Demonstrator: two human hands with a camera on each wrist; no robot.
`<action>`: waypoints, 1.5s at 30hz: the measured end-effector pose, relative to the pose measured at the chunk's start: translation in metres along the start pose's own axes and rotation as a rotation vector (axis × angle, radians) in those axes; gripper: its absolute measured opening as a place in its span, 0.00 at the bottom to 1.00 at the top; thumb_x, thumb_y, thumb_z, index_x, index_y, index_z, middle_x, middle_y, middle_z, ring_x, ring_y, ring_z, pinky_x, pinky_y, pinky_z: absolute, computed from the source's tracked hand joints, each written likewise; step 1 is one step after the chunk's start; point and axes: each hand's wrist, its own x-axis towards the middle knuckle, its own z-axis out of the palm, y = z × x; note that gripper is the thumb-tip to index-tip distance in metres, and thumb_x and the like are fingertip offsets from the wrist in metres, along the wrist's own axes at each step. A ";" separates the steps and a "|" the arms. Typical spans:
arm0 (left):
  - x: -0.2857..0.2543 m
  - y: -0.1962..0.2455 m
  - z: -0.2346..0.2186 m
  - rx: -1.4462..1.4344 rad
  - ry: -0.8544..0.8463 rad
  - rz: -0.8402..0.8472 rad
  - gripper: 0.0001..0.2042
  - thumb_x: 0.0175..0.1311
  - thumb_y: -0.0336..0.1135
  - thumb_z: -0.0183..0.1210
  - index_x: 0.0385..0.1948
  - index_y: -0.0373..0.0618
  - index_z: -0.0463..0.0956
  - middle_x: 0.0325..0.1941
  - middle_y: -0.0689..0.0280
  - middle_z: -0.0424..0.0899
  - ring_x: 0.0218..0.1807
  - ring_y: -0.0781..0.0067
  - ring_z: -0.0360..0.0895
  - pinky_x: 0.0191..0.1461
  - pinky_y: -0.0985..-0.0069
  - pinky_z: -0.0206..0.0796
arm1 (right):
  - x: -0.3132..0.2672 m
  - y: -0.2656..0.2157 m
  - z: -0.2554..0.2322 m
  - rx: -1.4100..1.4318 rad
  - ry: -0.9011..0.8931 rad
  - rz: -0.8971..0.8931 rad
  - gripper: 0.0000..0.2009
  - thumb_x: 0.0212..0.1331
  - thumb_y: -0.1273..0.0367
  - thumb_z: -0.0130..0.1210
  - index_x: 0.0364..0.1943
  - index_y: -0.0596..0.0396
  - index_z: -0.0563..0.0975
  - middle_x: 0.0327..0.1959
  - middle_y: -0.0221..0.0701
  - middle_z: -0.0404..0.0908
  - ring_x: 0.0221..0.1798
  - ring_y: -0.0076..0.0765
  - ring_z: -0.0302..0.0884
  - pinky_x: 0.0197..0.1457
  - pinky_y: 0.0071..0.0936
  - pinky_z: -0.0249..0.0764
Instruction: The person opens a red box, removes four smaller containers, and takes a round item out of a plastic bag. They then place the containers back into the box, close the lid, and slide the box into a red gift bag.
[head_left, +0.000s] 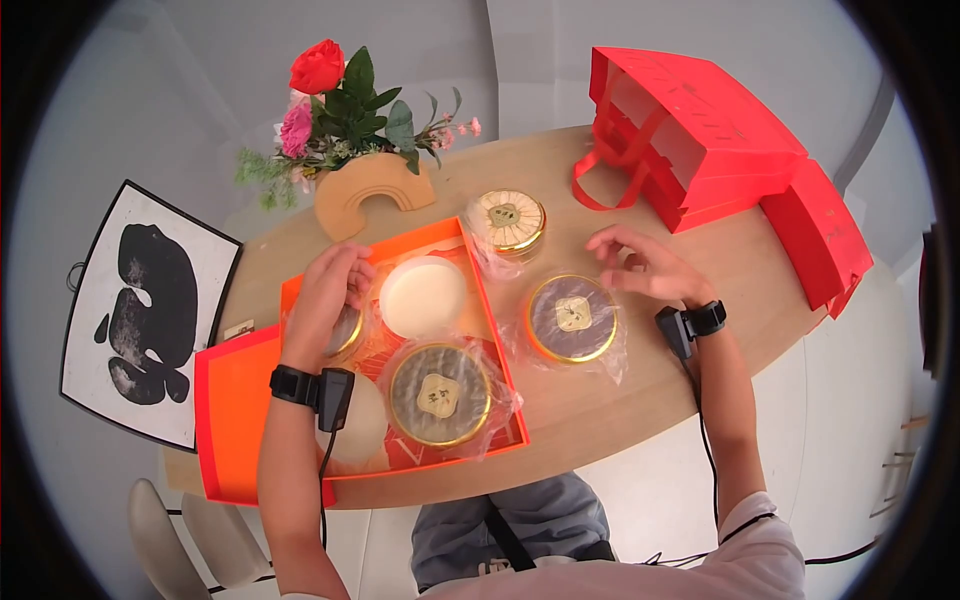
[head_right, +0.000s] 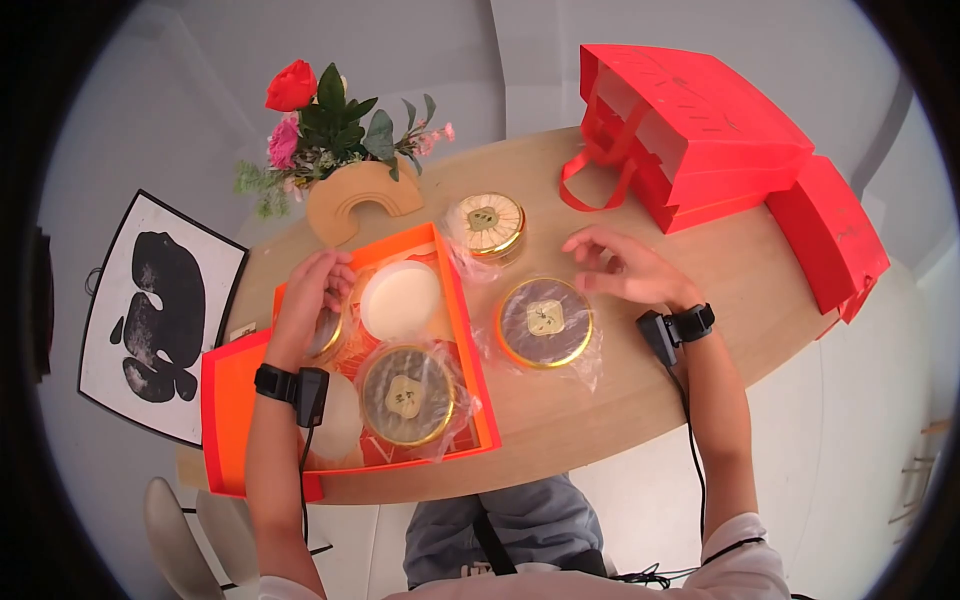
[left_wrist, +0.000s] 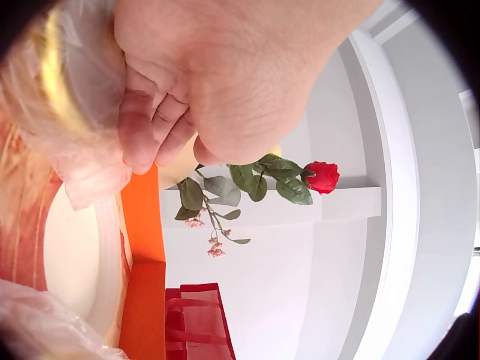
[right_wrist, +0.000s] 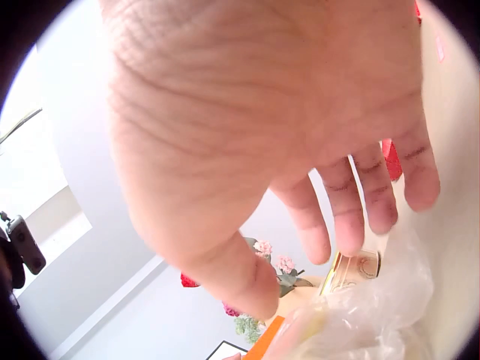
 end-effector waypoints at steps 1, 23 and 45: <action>0.000 0.000 0.000 0.001 0.001 0.000 0.15 0.78 0.41 0.47 0.46 0.39 0.78 0.34 0.68 0.82 0.32 0.84 0.75 0.30 0.86 0.66 | -0.001 -0.006 0.006 0.022 -0.009 -0.005 0.24 0.60 0.71 0.68 0.61 0.52 0.75 0.54 0.25 0.78 0.50 0.21 0.73 0.48 0.26 0.74; 0.001 -0.002 0.000 -0.006 -0.024 0.011 0.15 0.79 0.41 0.47 0.45 0.40 0.78 0.33 0.70 0.81 0.31 0.85 0.74 0.29 0.87 0.64 | 0.000 -0.010 0.009 0.174 -0.572 -0.143 0.50 0.49 0.71 0.76 0.77 0.52 0.58 0.67 0.33 0.70 0.38 0.22 0.77 0.39 0.20 0.77; 0.001 -0.002 0.000 -0.018 -0.030 0.002 0.14 0.79 0.41 0.48 0.45 0.40 0.78 0.32 0.71 0.81 0.30 0.87 0.74 0.27 0.88 0.63 | 0.007 -0.011 0.048 0.296 -0.300 -0.031 0.21 0.57 0.74 0.69 0.53 0.52 0.74 0.49 0.24 0.74 0.54 0.21 0.71 0.59 0.23 0.70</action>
